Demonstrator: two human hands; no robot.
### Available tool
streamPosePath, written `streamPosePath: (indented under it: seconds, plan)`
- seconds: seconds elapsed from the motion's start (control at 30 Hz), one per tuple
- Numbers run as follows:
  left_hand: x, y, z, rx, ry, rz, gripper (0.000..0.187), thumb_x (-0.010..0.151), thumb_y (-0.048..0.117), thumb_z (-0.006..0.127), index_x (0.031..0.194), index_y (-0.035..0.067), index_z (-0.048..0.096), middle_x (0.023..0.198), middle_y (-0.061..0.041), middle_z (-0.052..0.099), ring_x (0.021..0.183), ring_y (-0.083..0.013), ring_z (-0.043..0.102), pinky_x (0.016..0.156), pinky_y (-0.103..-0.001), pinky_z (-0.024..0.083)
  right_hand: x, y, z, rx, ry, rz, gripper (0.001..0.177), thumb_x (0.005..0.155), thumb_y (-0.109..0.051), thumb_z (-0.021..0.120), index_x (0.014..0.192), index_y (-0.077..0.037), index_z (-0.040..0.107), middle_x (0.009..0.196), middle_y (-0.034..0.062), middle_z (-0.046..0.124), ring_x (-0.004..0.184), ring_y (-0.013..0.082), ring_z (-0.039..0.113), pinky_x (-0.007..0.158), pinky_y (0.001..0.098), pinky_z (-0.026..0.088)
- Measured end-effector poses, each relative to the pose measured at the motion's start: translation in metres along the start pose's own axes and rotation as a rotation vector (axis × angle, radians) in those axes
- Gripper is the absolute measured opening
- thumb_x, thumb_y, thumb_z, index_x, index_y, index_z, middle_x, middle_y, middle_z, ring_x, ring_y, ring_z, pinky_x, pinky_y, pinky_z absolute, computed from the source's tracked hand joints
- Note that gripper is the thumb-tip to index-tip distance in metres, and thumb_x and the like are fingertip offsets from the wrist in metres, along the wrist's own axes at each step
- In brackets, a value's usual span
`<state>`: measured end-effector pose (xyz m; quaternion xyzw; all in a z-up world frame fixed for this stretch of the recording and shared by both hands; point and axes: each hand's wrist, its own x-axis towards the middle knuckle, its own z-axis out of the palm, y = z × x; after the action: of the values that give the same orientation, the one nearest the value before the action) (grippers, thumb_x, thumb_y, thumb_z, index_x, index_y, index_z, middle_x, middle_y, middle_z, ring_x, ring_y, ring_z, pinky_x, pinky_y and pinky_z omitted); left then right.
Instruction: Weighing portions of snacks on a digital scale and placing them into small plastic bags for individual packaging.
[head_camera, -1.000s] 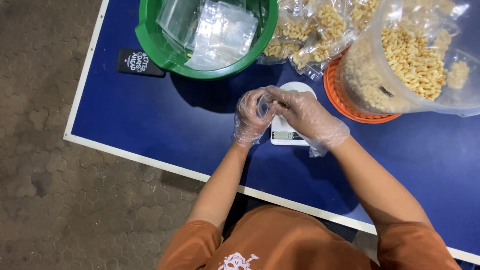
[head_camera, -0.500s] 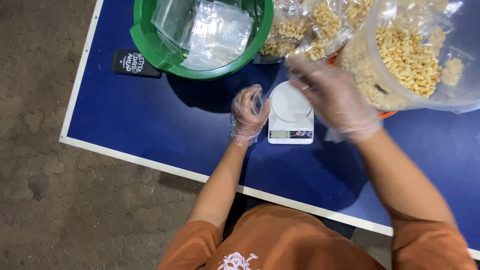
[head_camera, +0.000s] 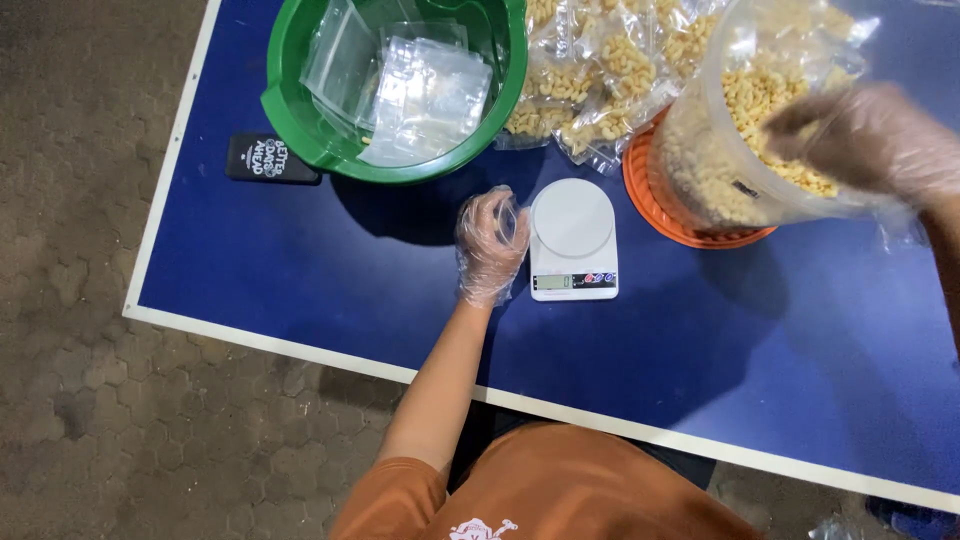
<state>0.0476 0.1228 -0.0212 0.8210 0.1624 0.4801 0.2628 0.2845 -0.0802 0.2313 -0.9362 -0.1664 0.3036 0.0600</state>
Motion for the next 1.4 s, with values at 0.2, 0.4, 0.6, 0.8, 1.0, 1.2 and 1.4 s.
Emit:
streamPosePath:
  seconds: [0.2,0.4,0.6,0.8,1.0,1.2,1.4]
  plan:
    - [-0.002,-0.003,0.003,0.012,-0.003,0.007,0.028,0.095,0.024,0.069,0.115,0.006,0.062,0.111,-0.011,0.07,0.094,-0.0329,0.069,0.091,-0.044,0.054,0.043,0.041,0.031,-0.451,-0.297,0.055,0.041,0.095,-0.044,0.063,0.097,-0.009,0.084,0.103,0.0073,0.082,0.09,0.0248,0.069,0.083,0.0381,0.05]
    - [0.0,-0.001,0.003,0.01,-0.004,0.017,0.027,0.094,0.021,0.069,0.115,0.005,0.062,0.11,-0.012,0.071,0.093,-0.0325,0.069,0.09,-0.044,0.054,0.032,0.03,0.027,-0.378,-0.229,0.013,0.037,0.083,0.002,0.058,0.085,-0.007,0.094,0.066,0.0118,0.077,0.052,0.0236,0.055,0.045,0.0336,0.04]
    - [0.0,0.0,0.002,0.022,-0.016,0.014,0.026,0.092,0.018,0.072,0.114,0.006,0.062,0.111,-0.011,0.071,0.096,-0.031,0.07,0.091,-0.043,0.054,0.037,0.037,0.028,-0.341,-0.225,-0.004,0.041,0.085,0.007,0.059,0.097,-0.006,0.096,0.06,0.0135,0.066,0.048,0.0239,0.048,0.041,0.0341,0.039]
    - [0.0,-0.001,0.003,0.013,-0.021,0.015,0.027,0.093,0.019,0.07,0.115,0.006,0.062,0.112,-0.011,0.071,0.096,-0.0313,0.07,0.092,-0.044,0.054,0.114,0.124,0.047,-0.139,0.457,-0.705,0.007,0.104,0.0,0.08,0.109,0.005,0.081,0.113,0.0242,0.075,0.101,0.0327,0.072,0.098,0.044,0.059]
    - [0.0,0.0,0.004,0.022,-0.051,0.021,0.027,0.091,0.017,0.072,0.113,0.005,0.062,0.111,-0.011,0.071,0.093,-0.0311,0.069,0.09,-0.044,0.053,0.071,0.096,0.049,-0.269,0.802,-0.859,0.012,0.113,0.0,0.079,0.117,-0.01,0.085,0.111,0.0091,0.08,0.103,0.0243,0.075,0.092,0.0366,0.055]
    - [0.0,0.001,0.002,0.017,-0.061,0.01,0.027,0.091,0.016,0.071,0.114,0.006,0.061,0.111,-0.011,0.071,0.095,-0.031,0.07,0.092,-0.044,0.054,-0.024,0.005,0.086,0.09,1.16,-1.139,0.019,0.112,0.029,0.084,0.116,0.013,0.076,0.114,0.0265,0.079,0.106,0.0423,0.077,0.096,0.0479,0.057]
    - [-0.005,-0.01,0.005,-0.029,-0.047,-0.009,0.025,0.088,0.026,0.074,0.105,0.012,0.062,0.092,-0.006,0.067,0.086,-0.0291,0.07,0.084,-0.041,0.055,-0.017,-0.057,0.174,0.618,0.712,-1.157,0.015,0.089,0.009,0.083,0.092,-0.005,0.078,0.094,0.013,0.078,0.093,0.0342,0.075,0.085,0.0416,0.058]
